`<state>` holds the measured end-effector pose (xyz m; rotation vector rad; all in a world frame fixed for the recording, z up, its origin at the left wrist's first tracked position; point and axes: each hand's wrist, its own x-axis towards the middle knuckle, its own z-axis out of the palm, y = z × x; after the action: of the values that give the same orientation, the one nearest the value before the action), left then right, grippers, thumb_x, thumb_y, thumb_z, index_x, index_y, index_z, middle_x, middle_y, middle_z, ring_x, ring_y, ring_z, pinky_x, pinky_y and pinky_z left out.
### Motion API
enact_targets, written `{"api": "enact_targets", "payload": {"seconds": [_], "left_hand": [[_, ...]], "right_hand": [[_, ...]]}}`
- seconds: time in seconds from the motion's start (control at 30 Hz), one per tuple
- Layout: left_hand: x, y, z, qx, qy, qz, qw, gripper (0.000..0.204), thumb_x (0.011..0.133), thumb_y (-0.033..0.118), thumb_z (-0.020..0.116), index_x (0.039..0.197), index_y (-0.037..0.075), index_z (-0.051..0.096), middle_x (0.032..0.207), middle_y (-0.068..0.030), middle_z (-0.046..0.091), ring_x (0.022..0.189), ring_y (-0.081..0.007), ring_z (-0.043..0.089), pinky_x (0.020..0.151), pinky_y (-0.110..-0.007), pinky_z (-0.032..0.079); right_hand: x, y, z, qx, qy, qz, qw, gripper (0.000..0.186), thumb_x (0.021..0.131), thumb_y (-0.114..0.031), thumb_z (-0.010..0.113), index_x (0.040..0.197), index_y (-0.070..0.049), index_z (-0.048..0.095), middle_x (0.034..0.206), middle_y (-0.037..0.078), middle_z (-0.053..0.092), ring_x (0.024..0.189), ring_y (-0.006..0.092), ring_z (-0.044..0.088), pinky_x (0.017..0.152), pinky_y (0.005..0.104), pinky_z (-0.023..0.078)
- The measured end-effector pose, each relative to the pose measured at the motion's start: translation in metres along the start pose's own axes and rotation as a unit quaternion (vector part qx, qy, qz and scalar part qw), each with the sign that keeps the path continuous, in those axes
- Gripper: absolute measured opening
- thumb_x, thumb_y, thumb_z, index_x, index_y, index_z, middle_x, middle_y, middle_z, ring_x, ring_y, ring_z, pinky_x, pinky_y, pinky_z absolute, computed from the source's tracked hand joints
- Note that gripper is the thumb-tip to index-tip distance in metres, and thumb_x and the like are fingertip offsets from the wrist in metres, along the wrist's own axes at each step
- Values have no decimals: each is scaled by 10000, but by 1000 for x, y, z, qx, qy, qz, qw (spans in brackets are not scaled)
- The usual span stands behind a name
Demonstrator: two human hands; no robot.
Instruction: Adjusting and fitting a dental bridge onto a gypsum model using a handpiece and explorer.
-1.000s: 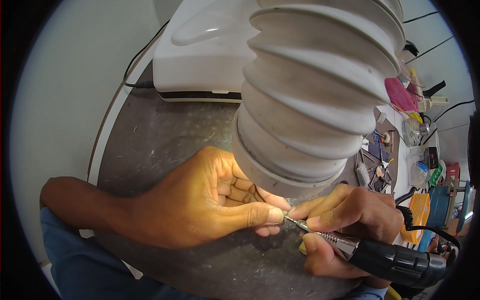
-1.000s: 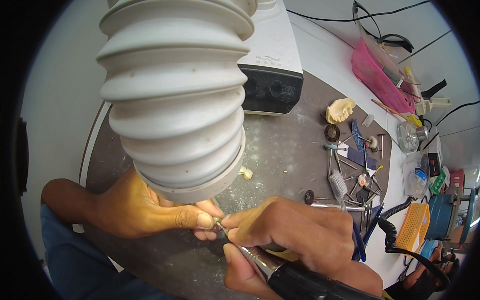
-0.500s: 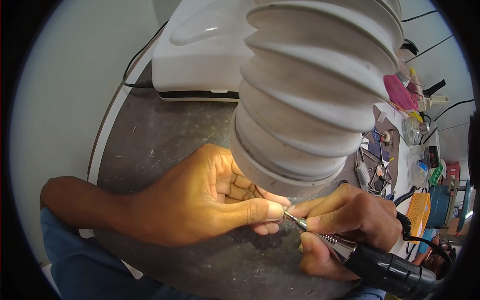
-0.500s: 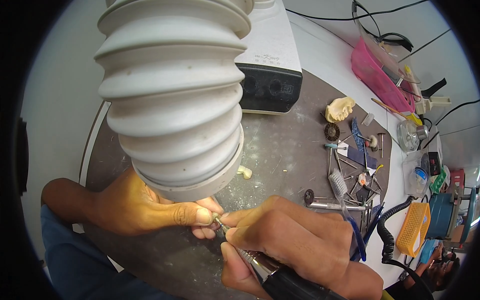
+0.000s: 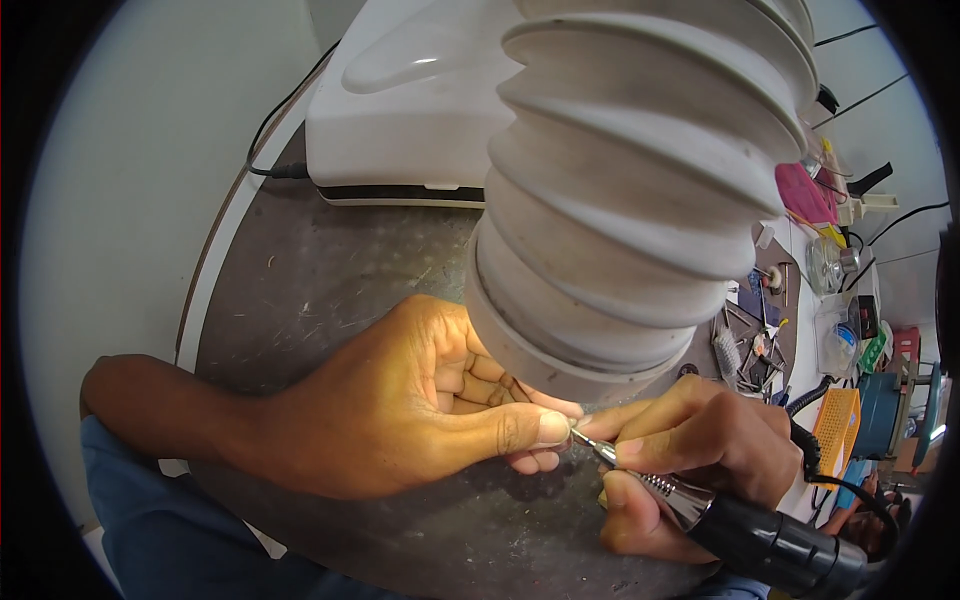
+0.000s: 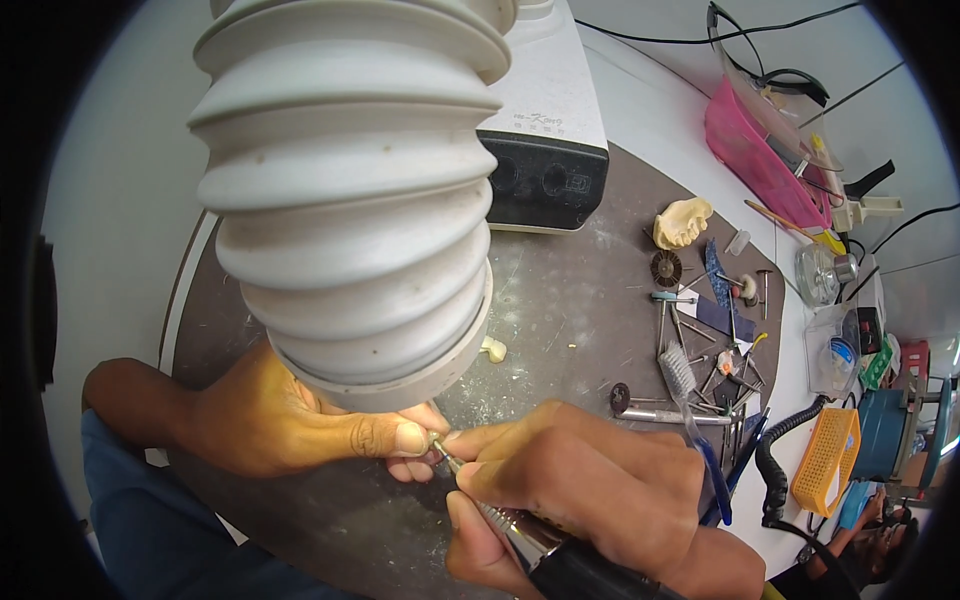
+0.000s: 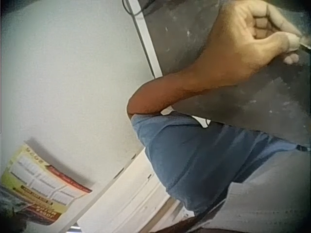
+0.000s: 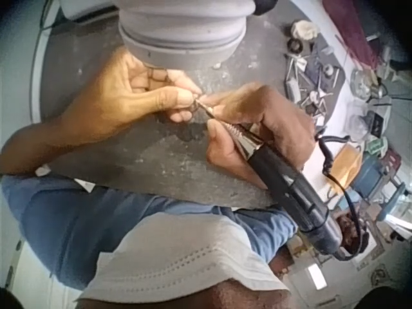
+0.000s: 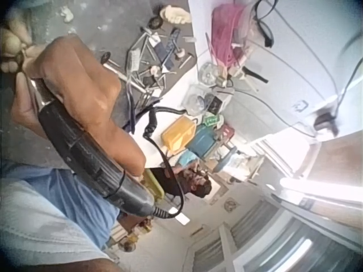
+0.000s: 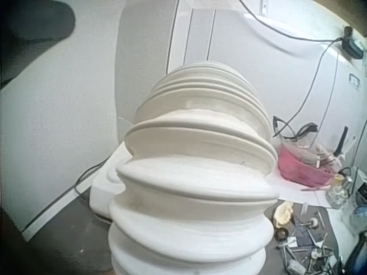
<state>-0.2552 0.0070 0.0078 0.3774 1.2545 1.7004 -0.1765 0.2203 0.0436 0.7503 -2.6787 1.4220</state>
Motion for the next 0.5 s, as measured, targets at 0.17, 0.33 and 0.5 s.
{"api": "enact_targets", "payload": {"seconds": [0.17, 0.33, 0.5], "left_hand": [[0, 0, -3, 12, -17, 0, 1000, 163, 941, 36, 664, 1062, -73, 661, 895, -116, 705, 827, -155, 683, 748, -286, 569], [1, 1, -2, -2, -7, -8, 1000, 160, 938, 36, 669, 1056, -71, 669, 892, -115, 706, 823, -151, 682, 742, -282, 566], [1, 0, 1, -16, -1, 16, 1000, 157, 931, 40, 680, 1043, -71, 674, 897, -119, 713, 820, -149, 687, 748, -281, 570]], "right_hand": [[0, 4, 2, -17, 13, -36, 999, 264, 787, 6, 741, 975, -16, 558, 774, 148, 645, 757, 293, 746, 601, 310, 583], [2, 6, -1, 20, 4, -14, 1000, 263, 783, 32, 736, 976, -13, 563, 781, 152, 647, 772, 292, 745, 606, 317, 582], [-2, 0, -2, 54, 11, 33, 998, 260, 788, 48, 727, 985, -7, 567, 803, 140, 656, 832, 299, 739, 706, 359, 593]]}}
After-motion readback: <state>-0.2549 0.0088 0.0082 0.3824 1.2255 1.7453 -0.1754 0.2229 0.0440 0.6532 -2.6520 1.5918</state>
